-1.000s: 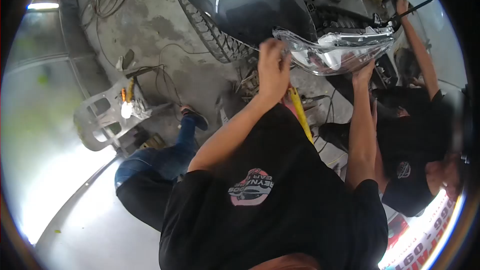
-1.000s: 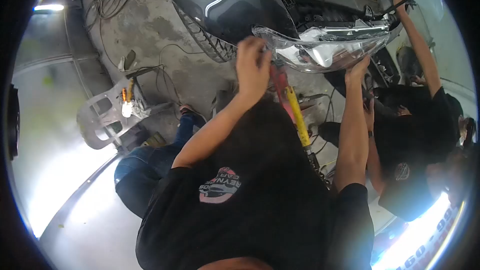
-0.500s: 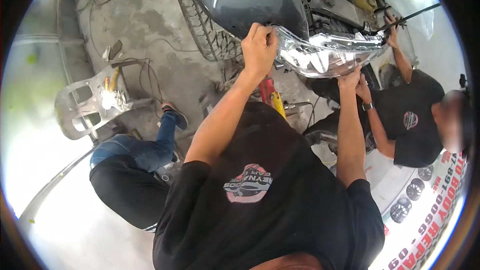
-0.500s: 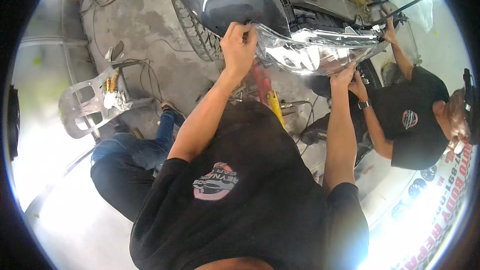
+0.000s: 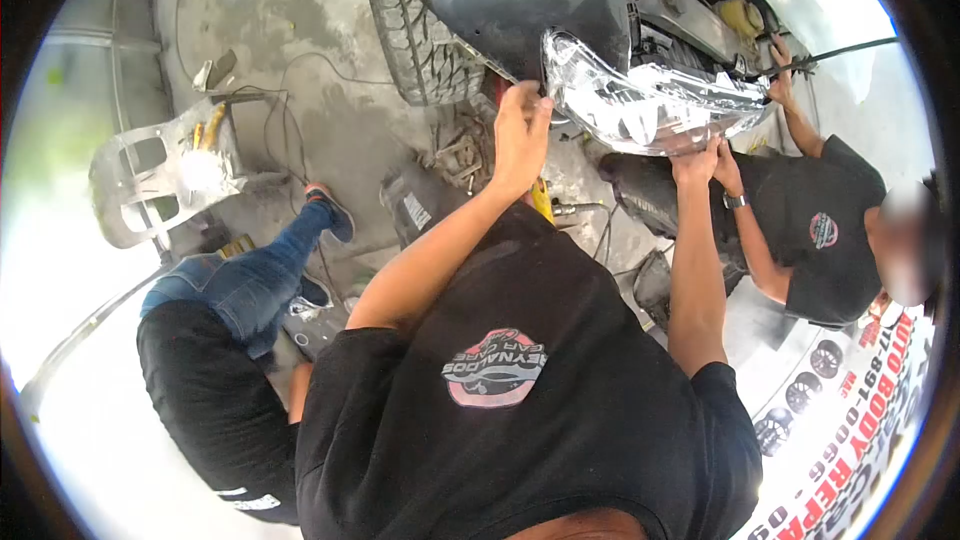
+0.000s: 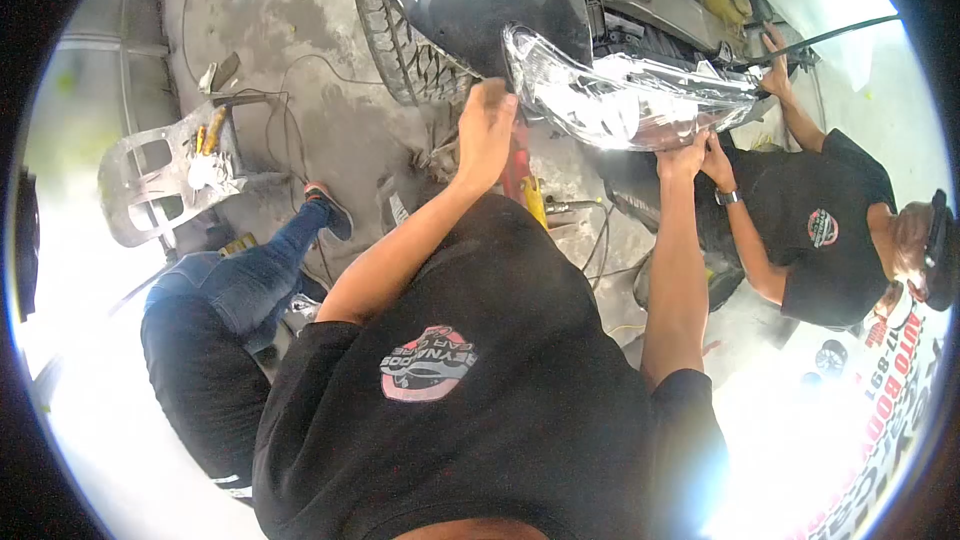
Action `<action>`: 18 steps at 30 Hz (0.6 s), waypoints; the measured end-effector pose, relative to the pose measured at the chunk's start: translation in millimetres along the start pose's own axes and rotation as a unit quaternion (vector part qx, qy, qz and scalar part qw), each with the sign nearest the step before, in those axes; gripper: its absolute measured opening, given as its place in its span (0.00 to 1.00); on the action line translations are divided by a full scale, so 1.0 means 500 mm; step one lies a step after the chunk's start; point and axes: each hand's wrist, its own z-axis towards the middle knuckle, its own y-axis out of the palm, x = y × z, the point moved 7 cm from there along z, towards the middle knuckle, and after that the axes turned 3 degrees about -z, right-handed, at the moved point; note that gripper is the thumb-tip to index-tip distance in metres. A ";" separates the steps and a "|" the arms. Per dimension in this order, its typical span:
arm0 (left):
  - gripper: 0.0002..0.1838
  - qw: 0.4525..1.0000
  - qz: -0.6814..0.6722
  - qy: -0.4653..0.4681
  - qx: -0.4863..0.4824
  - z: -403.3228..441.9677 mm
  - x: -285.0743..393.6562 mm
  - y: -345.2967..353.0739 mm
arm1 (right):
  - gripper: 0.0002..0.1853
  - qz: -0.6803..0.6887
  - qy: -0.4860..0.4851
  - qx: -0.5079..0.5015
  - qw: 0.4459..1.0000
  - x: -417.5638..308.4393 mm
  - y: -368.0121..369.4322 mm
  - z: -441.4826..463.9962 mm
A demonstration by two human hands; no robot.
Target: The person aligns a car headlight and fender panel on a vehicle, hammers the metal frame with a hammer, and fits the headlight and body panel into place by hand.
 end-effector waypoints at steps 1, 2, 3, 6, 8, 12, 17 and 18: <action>0.21 0.981 -0.082 -0.173 -0.039 -0.017 -0.068 0.016 | 0.34 -0.013 0.016 0.004 1.000 -0.003 -0.005 -0.004; 0.27 0.954 -0.152 -0.251 -0.058 -0.026 -0.142 0.041 | 0.34 -0.018 0.015 0.000 1.000 -0.007 -0.004 -0.007; 0.27 0.954 -0.157 -0.249 -0.055 -0.020 -0.152 0.052 | 0.34 -0.019 0.014 -0.002 1.000 -0.005 -0.007 -0.005; 0.38 0.921 -0.271 -0.267 -0.081 -0.002 -0.170 0.105 | 0.35 -0.019 0.016 0.004 1.000 -0.002 -0.008 -0.002; 0.38 0.917 -0.295 -0.251 -0.094 0.006 -0.168 0.118 | 0.37 -0.022 0.018 0.015 0.999 -0.003 -0.006 -0.013; 0.37 0.893 -0.353 -0.257 -0.107 0.001 -0.145 0.126 | 0.37 -0.033 0.008 0.009 0.999 -0.008 -0.008 -0.020; 0.39 0.888 -0.358 -0.260 -0.122 0.011 -0.168 0.143 | 0.38 -0.054 0.011 0.005 0.998 -0.009 -0.005 -0.025; 0.40 0.887 -0.358 -0.269 -0.115 0.013 -0.170 0.147 | 0.38 -0.054 0.008 0.007 0.998 -0.010 -0.012 -0.023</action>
